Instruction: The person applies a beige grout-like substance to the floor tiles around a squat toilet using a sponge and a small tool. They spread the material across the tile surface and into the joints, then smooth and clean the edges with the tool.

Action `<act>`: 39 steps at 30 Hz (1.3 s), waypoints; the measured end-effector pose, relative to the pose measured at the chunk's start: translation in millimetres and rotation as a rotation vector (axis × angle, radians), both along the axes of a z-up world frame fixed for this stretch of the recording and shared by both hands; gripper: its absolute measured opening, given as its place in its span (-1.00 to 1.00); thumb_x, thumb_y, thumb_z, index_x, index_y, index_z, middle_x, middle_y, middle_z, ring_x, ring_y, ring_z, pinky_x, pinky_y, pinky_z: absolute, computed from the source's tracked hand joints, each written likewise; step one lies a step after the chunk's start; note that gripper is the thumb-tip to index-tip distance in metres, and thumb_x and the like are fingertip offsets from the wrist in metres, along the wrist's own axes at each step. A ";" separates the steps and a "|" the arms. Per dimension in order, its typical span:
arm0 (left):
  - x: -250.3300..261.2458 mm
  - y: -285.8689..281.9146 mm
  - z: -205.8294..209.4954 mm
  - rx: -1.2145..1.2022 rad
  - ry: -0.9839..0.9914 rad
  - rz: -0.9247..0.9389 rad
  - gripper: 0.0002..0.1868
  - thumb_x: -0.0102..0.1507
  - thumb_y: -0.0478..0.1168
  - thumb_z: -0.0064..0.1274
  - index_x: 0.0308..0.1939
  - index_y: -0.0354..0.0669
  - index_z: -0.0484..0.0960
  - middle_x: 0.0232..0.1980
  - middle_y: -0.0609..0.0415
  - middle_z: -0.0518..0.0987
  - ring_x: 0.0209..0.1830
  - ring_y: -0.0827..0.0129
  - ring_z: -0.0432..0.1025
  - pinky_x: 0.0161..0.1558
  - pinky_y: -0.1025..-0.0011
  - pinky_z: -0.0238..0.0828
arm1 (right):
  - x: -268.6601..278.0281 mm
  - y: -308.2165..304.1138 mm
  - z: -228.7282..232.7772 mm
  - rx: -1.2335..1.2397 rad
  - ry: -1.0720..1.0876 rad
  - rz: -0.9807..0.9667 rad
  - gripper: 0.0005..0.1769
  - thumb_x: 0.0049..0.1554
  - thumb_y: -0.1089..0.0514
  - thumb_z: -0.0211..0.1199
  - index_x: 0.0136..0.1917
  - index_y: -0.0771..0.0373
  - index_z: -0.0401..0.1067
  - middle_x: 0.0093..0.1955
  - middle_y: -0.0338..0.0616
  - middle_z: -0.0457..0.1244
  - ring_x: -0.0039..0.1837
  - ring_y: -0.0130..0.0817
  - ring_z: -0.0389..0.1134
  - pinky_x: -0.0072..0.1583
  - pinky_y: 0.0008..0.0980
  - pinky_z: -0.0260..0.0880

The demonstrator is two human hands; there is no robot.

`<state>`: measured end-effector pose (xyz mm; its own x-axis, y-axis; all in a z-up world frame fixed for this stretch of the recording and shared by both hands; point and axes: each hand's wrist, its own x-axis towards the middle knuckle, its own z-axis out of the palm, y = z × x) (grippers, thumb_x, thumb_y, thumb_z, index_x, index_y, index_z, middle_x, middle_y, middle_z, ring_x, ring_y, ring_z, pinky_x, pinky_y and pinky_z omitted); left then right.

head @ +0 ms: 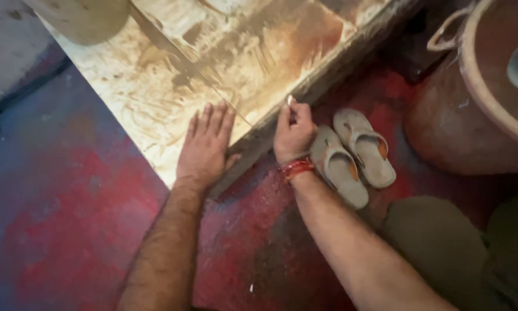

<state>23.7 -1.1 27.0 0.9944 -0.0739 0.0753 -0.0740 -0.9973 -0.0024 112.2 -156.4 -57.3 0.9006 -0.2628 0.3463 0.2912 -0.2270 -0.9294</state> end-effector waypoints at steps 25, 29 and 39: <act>1.1 -3.2 6.7 0.050 0.054 0.028 0.09 0.11 0.10 0.28 0.57 -0.16 0.03 0.64 -0.06 0.02 0.65 0.02 -0.12 0.57 0.07 -0.24 | 7.2 -6.7 2.9 -0.139 -0.019 0.057 -0.82 0.27 0.11 0.29 -0.11 0.26 0.49 -0.23 -0.08 0.41 -0.20 -0.29 0.45 -0.14 -0.26 0.45; -3.4 -0.5 0.3 0.024 0.041 0.022 0.06 0.12 0.10 0.28 0.56 -0.16 0.07 0.64 -0.07 0.02 0.64 0.01 -0.11 0.56 0.06 -0.23 | 0.6 -6.2 -2.1 -0.059 -0.025 -0.005 -0.80 0.27 0.09 0.29 -0.07 0.29 0.48 -0.24 -0.10 0.40 -0.22 -0.28 0.42 -0.13 -0.26 0.44; 0.9 0.4 4.2 0.036 0.040 0.035 0.08 0.09 0.09 0.29 0.56 -0.16 0.07 0.64 -0.04 0.01 0.63 0.03 -0.12 0.55 0.08 -0.23 | -5.4 7.6 -4.9 0.042 -0.072 0.092 -0.86 0.31 0.18 0.28 0.03 0.31 0.47 -0.09 -0.04 0.43 -0.06 -0.27 0.47 0.04 -0.30 0.51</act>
